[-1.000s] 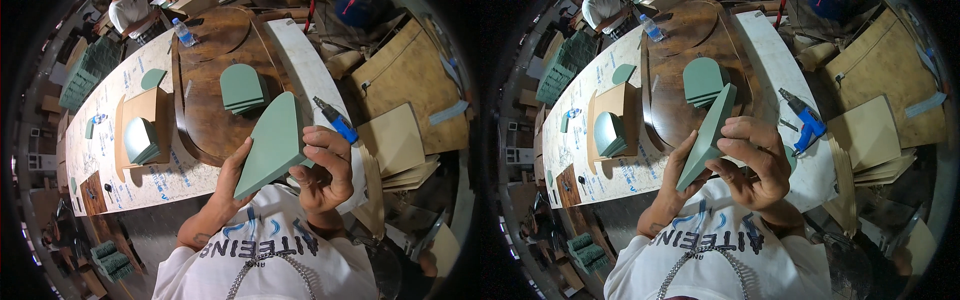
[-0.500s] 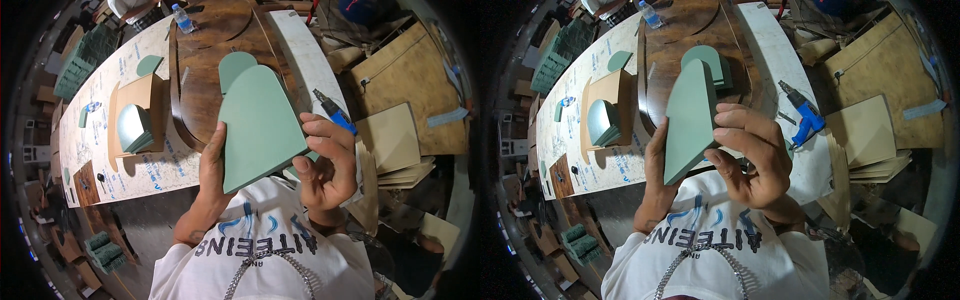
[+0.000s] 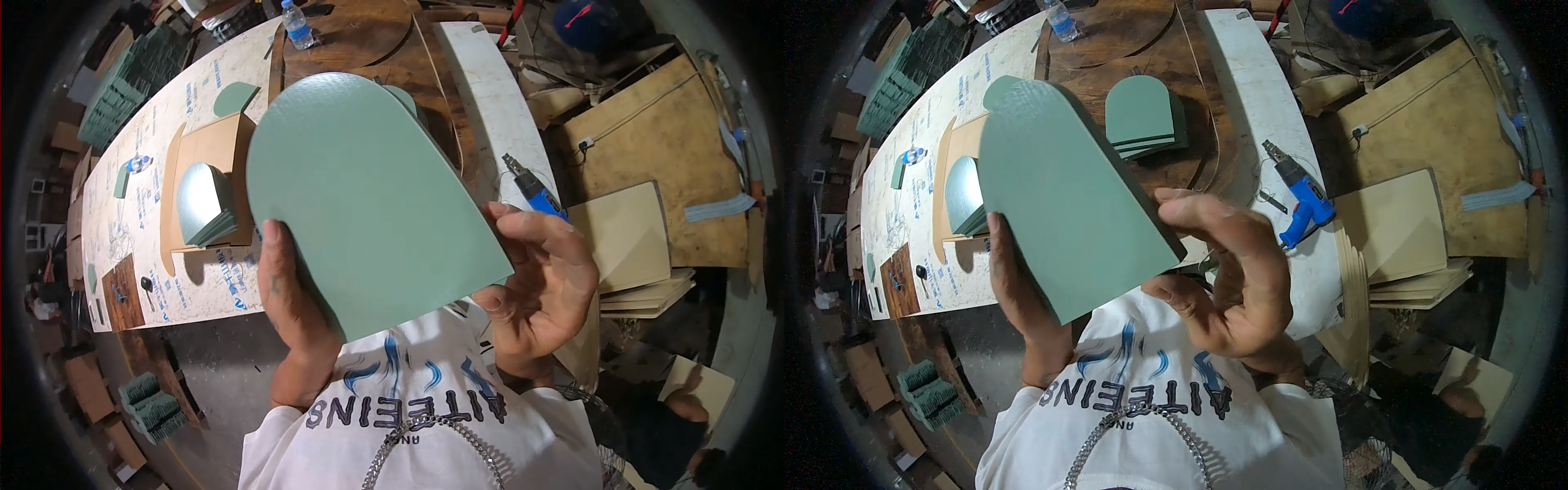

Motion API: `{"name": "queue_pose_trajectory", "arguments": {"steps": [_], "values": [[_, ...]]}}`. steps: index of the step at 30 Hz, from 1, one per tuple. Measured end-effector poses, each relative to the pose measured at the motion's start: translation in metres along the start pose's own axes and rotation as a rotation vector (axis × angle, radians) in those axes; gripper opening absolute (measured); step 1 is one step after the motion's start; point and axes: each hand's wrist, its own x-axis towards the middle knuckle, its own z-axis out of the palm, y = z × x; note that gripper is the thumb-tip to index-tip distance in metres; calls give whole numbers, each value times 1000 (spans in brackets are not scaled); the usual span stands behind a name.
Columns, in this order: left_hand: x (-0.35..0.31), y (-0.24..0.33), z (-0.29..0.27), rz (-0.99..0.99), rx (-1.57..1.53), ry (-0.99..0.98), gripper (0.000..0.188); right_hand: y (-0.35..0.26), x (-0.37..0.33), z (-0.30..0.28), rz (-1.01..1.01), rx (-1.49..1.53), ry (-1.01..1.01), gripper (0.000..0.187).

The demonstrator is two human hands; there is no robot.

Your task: The person uses a heat gun to smooth the surface of light green, semi-circular plastic parts. They hold each part in one hand and apply heat with the other, rotating the part to cover the surface. The person inspects the parts between heating cycles and stacks them on the table.

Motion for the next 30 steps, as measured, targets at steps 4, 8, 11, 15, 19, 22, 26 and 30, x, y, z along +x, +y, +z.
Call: {"name": "queue_pose_trajectory", "arguments": {"steps": [4,8,11,15,19,22,26,30], "values": [[0,20,20,79,173,94,49,-6,14,-15,-11,-218,-198,50],[-6,13,-5,103,195,1,48,-16,21,-23,-58,-372,-313,49],[-6,22,-1,123,272,-14,48,-12,23,-27,-174,-484,-381,51],[-5,24,-2,137,359,14,51,-11,26,-32,-239,-573,-461,52],[-6,15,-13,122,325,44,52,-10,24,-33,-307,-636,-458,49],[-3,22,-6,92,329,40,51,-3,21,-36,-375,-614,-442,44],[-5,15,-14,122,349,50,51,-1,16,-38,-438,-661,-402,43],[-4,20,-4,154,439,80,51,-4,11,-43,-418,-685,-388,41]]}}
